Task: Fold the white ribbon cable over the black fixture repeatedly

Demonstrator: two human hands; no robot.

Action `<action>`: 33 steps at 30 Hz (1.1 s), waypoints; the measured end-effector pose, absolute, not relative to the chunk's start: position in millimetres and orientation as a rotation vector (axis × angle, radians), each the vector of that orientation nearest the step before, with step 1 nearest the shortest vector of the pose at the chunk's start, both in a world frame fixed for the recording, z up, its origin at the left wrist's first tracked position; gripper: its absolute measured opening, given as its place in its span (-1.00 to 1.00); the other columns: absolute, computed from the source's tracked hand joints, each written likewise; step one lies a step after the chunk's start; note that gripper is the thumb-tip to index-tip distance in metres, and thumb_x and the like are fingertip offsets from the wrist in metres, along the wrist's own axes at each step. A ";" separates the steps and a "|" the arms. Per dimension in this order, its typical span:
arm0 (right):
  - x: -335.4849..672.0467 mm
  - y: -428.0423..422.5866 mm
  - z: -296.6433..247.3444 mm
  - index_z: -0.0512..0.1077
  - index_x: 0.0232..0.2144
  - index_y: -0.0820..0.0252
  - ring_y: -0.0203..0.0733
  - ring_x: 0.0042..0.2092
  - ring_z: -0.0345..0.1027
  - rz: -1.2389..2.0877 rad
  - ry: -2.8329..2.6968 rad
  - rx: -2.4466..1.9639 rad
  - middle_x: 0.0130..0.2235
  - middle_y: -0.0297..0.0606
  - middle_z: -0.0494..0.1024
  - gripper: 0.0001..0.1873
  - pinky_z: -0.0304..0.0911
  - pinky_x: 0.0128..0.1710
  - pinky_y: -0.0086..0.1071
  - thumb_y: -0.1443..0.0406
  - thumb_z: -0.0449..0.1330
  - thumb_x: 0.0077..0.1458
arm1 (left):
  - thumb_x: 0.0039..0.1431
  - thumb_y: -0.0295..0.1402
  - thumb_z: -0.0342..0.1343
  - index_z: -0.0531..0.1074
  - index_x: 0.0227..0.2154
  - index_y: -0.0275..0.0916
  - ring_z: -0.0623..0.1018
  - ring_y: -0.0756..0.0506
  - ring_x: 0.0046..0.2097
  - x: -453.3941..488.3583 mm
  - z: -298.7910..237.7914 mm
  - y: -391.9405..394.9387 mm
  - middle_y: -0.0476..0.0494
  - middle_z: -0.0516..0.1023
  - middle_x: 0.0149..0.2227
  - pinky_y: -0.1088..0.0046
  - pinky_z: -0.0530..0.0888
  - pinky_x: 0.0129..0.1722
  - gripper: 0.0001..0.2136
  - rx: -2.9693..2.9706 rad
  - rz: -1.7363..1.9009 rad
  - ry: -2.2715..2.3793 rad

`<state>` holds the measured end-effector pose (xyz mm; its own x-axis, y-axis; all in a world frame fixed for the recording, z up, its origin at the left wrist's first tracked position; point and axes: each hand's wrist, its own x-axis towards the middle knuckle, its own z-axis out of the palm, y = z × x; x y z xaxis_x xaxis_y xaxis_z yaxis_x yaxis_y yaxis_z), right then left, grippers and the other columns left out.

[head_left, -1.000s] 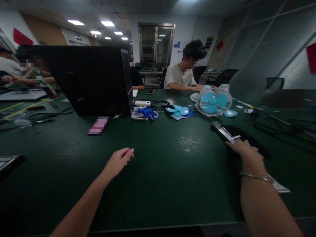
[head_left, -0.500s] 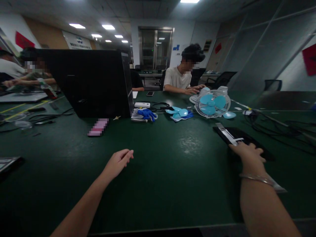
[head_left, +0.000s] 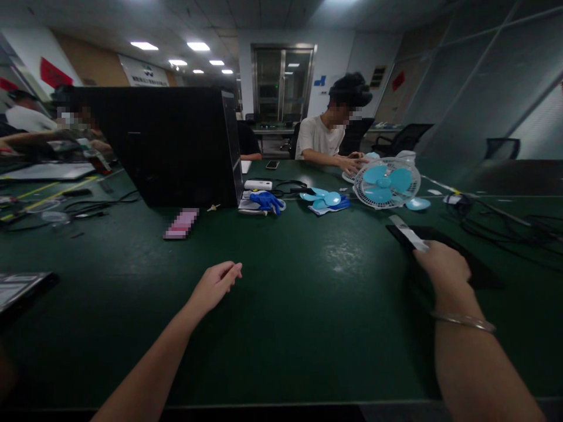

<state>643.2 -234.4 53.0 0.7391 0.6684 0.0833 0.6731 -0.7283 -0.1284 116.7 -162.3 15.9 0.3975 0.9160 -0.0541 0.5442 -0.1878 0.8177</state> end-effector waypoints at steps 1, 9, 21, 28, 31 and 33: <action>635.7 -231.4 55.1 0.33 0.16 0.39 0.36 0.02 0.36 -0.072 -1.148 -2.725 0.04 0.32 0.42 -0.44 0.32 -0.13 0.07 0.18 -0.04 0.21 | 0.25 0.10 -0.15 0.44 -0.34 -0.23 0.42 -0.04 -0.43 116.8 15.5 -162.1 0.01 0.39 -0.46 0.46 0.35 -0.41 -0.51 1.861 0.596 1.259; 531.2 -207.6 56.8 0.39 0.12 0.08 -0.02 0.07 0.34 0.170 -2.011 -1.742 0.13 -0.19 0.43 -0.52 0.29 0.05 -0.16 0.19 0.11 0.15 | 0.27 0.03 -0.13 -0.01 0.30 -0.13 0.50 -0.05 -0.33 120.3 11.0 -159.2 -0.22 0.42 0.04 0.46 0.41 -0.44 -0.38 1.721 0.820 1.234; 436.6 -237.0 65.0 0.43 0.08 0.02 -0.19 0.02 0.37 0.889 -2.345 -1.093 0.06 -0.25 0.46 -0.61 0.32 0.02 -0.24 0.28 0.19 0.19 | 0.17 -0.14 0.15 0.42 0.07 -0.16 0.53 -0.11 -0.18 126.7 18.8 -173.8 -0.13 0.58 -0.11 0.37 0.45 -0.23 -0.58 1.622 0.405 0.879; 504.4 -214.7 53.5 0.13 0.31 -0.03 0.11 0.36 -0.14 0.547 -2.094 -1.844 0.37 -0.19 0.06 -0.30 -0.07 0.27 0.10 -0.11 0.01 0.21 | 0.18 -0.19 0.14 0.55 -0.16 -0.19 0.54 -0.11 -0.17 126.8 27.1 -175.5 -0.11 0.58 -0.16 0.34 0.45 -0.19 -0.74 1.681 0.399 0.919; 550.2 -205.6 46.0 0.07 0.33 0.19 0.25 0.39 -0.37 0.120 -1.565 -2.501 0.39 -0.04 -0.06 -0.19 -0.24 0.29 0.16 -0.15 -0.11 0.22 | 0.18 -0.19 0.13 0.53 -0.15 -0.19 0.54 -0.11 -0.17 125.1 26.7 -175.2 -0.11 0.58 -0.17 0.35 0.45 -0.20 -0.74 1.683 0.410 0.919; 576.7 -204.0 39.7 0.00 0.34 0.38 0.37 0.37 -0.39 0.041 -1.305 -2.688 0.39 0.16 -0.15 -0.11 -0.26 0.27 0.21 -0.16 -0.16 0.22 | 0.18 -0.19 0.14 0.53 -0.15 -0.19 0.54 -0.11 -0.18 125.0 25.6 -175.4 -0.11 0.58 -0.17 0.35 0.45 -0.20 -0.74 1.685 0.403 0.910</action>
